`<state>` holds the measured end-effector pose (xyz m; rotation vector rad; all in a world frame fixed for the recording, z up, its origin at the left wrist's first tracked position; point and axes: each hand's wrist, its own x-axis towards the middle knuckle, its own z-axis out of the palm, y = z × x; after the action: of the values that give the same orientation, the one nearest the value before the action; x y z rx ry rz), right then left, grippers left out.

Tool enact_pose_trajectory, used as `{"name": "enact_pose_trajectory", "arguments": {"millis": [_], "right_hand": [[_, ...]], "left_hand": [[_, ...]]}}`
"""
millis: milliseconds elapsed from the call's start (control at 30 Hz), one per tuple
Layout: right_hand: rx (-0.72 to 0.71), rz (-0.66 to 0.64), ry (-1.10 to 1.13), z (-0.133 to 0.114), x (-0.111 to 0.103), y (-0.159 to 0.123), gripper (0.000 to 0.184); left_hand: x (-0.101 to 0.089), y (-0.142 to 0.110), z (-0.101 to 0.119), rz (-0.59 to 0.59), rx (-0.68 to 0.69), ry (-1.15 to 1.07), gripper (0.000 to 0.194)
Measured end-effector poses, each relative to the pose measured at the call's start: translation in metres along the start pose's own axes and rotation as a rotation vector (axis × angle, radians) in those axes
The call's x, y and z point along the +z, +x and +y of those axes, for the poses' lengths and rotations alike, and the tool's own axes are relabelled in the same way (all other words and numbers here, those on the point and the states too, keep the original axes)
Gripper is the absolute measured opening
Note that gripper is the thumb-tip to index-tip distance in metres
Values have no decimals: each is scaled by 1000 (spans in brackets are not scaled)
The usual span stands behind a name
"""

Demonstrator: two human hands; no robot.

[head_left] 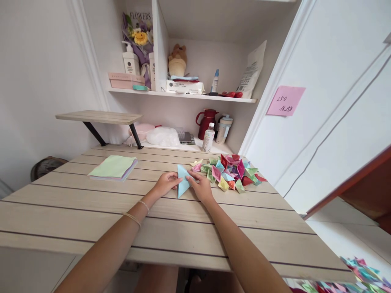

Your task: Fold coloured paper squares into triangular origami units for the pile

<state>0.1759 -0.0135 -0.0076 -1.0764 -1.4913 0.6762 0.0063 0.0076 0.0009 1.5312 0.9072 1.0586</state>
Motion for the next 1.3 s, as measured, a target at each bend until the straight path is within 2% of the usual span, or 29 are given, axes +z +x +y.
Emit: {"name": "enact_pose_trajectory", "arguments": {"millis": [133, 300, 433, 500, 600, 667, 700, 800, 900, 1133, 1200, 1300], "right_hand": [[22, -39, 106, 0, 2, 1, 31], [164, -14, 355, 1, 3, 2, 30], [166, 6, 340, 1, 1, 3, 23], [136, 14, 273, 1, 0, 3, 20], [84, 14, 214, 1, 0, 3, 19], [53, -1, 239, 1, 1, 2, 19], [35, -13, 252, 0, 1, 2, 19], [-42, -72, 222, -3, 0, 0, 17], [-105, -93, 123, -5, -1, -1, 16], [-102, 119, -123, -6, -1, -1, 13], [-146, 117, -161, -7, -1, -2, 13], [-229, 48, -258, -12, -1, -3, 15]], "left_hand": [[1, 0, 1, 12, 15, 28, 30], [1, 0, 2, 39, 87, 148, 27], [1, 0, 2, 58, 93, 138, 26], [0, 1, 2, 102, 95, 111, 27], [-3, 3, 0, 254, 78, 67, 34], [-6, 6, -2, 342, 12, 23, 41], [-7, 7, -3, 344, -33, -6, 42], [-8, 8, -3, 178, -142, -81, 35], [-6, 5, 0, 40, -150, -104, 34], [0, -1, 6, -10, -55, -131, 31], [2, -1, 5, -26, -36, -164, 34], [4, -3, 5, -24, -40, -240, 40]]}}
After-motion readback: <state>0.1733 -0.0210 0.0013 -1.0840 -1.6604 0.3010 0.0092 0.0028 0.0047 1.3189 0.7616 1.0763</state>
